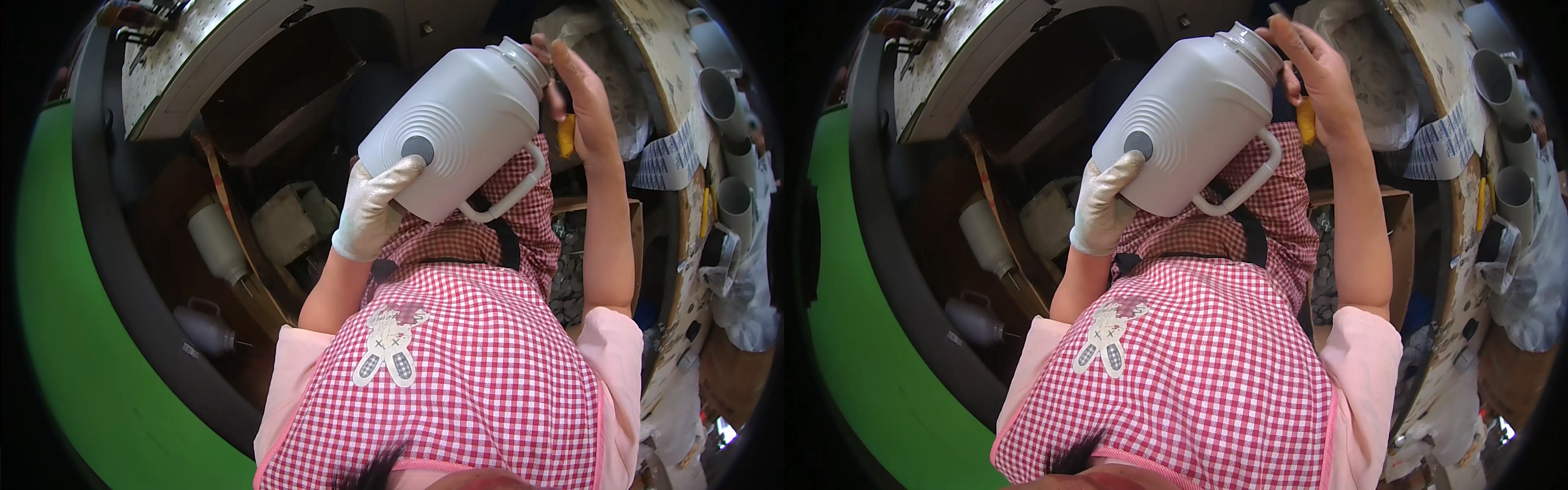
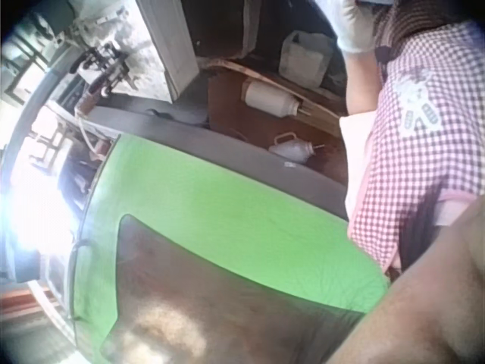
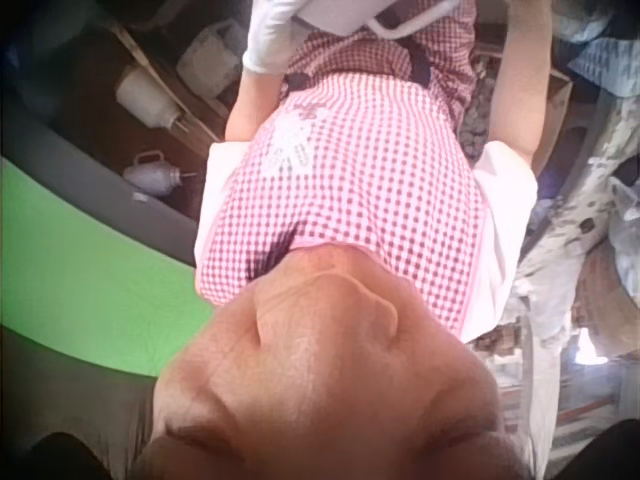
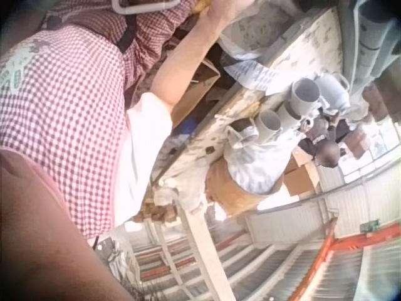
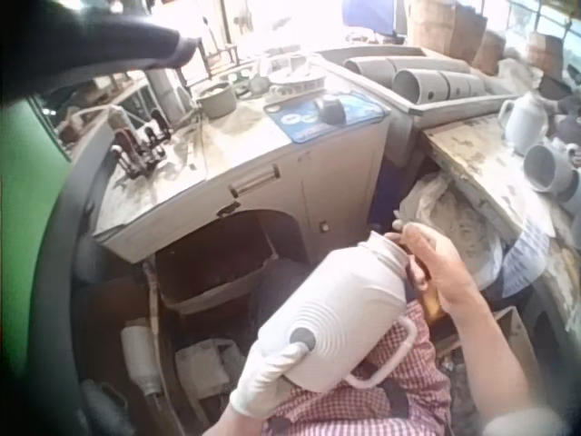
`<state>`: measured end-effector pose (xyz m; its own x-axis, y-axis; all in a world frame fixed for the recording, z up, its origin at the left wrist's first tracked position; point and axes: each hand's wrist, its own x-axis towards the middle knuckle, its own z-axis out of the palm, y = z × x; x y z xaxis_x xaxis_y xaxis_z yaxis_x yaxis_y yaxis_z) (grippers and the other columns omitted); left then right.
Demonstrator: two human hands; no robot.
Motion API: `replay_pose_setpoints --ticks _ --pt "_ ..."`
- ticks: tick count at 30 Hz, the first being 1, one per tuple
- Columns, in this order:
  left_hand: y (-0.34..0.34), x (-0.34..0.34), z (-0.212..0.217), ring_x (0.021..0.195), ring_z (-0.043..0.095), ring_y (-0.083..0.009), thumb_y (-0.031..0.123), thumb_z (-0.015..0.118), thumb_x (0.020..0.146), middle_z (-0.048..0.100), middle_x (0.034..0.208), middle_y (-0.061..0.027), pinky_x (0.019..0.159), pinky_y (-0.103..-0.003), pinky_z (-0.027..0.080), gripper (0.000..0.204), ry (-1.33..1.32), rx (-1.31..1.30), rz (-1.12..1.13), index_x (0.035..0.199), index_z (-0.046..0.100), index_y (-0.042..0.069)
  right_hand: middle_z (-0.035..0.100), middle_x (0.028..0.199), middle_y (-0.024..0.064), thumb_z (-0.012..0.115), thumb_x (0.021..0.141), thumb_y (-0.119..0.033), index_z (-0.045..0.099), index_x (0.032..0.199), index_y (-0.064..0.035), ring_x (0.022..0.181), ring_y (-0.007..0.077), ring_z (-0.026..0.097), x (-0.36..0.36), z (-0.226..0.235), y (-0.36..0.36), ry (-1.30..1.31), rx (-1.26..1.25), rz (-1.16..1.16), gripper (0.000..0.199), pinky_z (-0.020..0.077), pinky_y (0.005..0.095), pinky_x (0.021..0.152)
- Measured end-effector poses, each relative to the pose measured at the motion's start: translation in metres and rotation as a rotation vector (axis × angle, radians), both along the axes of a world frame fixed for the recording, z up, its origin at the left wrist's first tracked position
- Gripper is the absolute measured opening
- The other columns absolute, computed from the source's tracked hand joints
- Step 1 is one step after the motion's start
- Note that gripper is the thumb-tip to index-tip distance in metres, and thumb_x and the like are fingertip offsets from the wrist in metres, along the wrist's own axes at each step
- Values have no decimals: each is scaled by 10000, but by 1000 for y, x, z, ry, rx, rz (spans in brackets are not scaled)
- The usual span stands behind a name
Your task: The person assembles white plastic jugs by inserting circular gray components into the side openings and using pliers to secure them. The person handles multiple jugs one at a time, picking them up, inserting parts, and placing them aside.
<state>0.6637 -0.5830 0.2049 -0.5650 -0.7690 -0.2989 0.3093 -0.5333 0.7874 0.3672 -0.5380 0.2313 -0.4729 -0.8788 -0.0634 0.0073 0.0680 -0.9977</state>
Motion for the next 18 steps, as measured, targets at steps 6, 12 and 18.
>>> replay_pose_setpoints --ticks 6,12,18 --pt "-4 -3 -1 1013 691 -177 240 824 903 724 1087 -73 925 -348 561 433 -268 -172 91 1241 672 15 669 796 1 868 848 -400 668 1322 33 621 37 558 18 -25 4 211 172 64 672 437 206 560" --pt "-5 -10 12 1041 692 -171 209 700 990 719 1148 -94 950 -320 552 368 -155 -101 140 1271 646 -23 727 955 56 697 1006 -368 710 1280 -19 782 145 654 19 -3 -6 412 154 -62 443 527 294 747" --pt "9 -19 29 889 722 -146 248 601 1049 731 1067 -118 804 -280 604 372 -155 -31 190 1269 627 -52 696 1041 33 553 1090 -190 592 1469 -89 782 80 555 65 35 16 438 -17 257 394 486 253 722"
